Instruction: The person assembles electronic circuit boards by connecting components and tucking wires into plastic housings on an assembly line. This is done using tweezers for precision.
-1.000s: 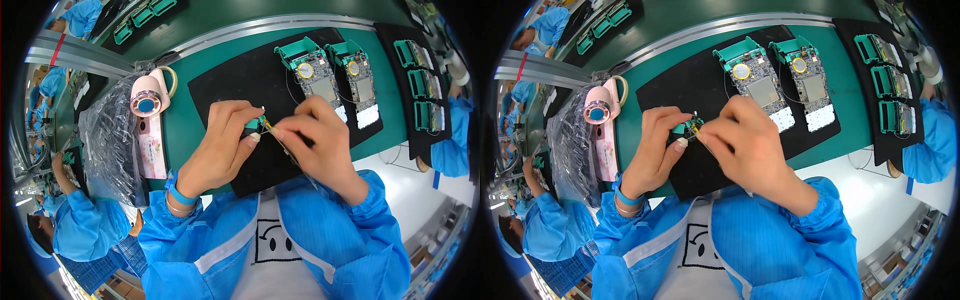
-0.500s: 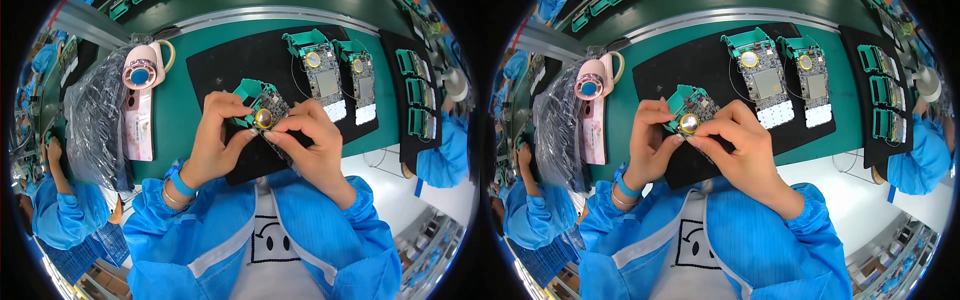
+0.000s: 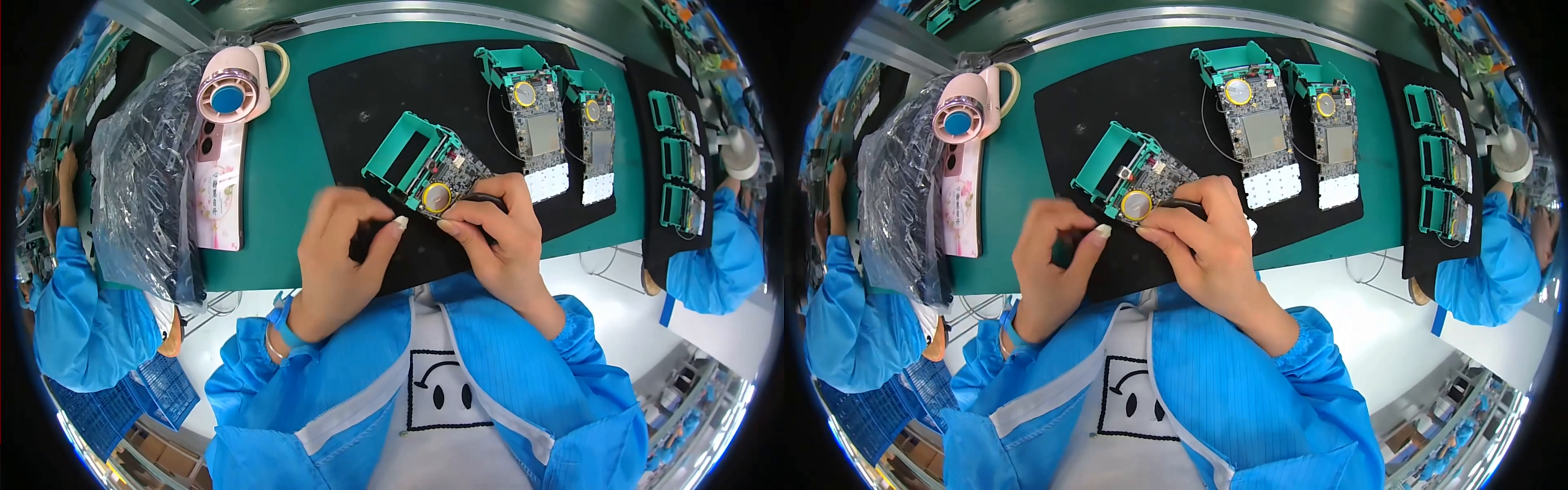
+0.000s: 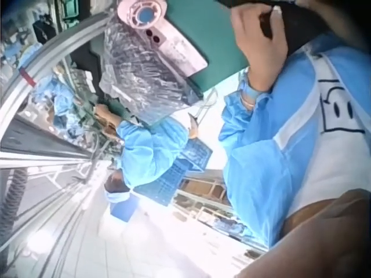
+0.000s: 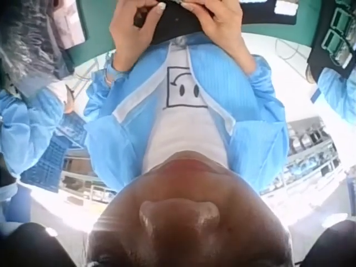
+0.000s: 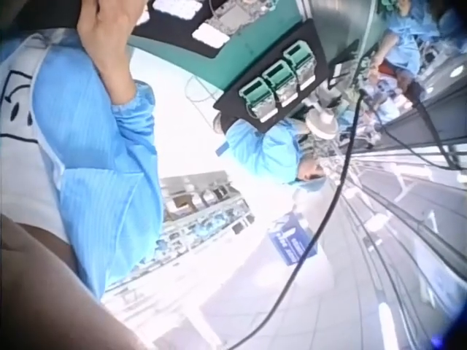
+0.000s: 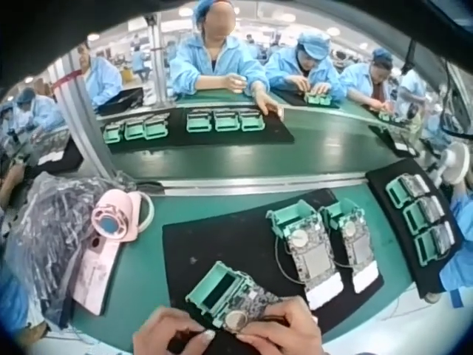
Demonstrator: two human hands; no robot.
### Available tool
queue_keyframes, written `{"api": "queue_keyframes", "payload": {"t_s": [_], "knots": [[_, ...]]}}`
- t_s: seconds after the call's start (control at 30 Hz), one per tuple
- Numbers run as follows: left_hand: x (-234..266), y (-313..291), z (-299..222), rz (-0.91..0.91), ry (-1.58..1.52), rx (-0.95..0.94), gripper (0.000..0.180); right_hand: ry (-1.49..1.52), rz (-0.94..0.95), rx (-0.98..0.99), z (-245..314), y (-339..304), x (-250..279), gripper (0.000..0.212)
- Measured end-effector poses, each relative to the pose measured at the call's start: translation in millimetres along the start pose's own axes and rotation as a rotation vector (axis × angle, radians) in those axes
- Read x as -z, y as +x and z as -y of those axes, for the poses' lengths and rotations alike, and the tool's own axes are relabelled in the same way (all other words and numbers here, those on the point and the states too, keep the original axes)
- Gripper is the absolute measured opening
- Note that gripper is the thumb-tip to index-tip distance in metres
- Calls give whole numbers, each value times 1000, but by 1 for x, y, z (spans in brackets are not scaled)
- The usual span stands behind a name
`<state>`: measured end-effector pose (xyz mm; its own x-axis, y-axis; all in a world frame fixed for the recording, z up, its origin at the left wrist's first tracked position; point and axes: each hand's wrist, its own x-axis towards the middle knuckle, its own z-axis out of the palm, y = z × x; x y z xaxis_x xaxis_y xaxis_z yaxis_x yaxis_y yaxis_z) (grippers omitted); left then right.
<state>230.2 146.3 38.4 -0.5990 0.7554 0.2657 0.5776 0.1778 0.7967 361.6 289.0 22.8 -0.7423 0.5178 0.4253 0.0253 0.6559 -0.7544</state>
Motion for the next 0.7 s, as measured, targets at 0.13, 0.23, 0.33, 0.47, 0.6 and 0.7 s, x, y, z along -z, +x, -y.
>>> {"api": "queue_keyframes", "payload": {"t_s": [0.13,0.23,0.33,0.47,0.6,0.7], "knots": [[-1,0,-15,200,-342,391,16,-19,30,62,1,2,2,16],[-3,7,-15,307,-592,603,17,-21,38,58,1,1,3,15],[-6,7,-13,295,-637,603,17,-9,24,41,1,-1,2,15],[-7,9,-12,290,-642,607,17,8,-27,19,1,0,-1,13],[-7,12,-14,286,-628,621,16,-22,-15,25,3,2,-1,12],[-7,15,-11,307,-643,625,15,-44,-9,9,6,3,1,12]]}}
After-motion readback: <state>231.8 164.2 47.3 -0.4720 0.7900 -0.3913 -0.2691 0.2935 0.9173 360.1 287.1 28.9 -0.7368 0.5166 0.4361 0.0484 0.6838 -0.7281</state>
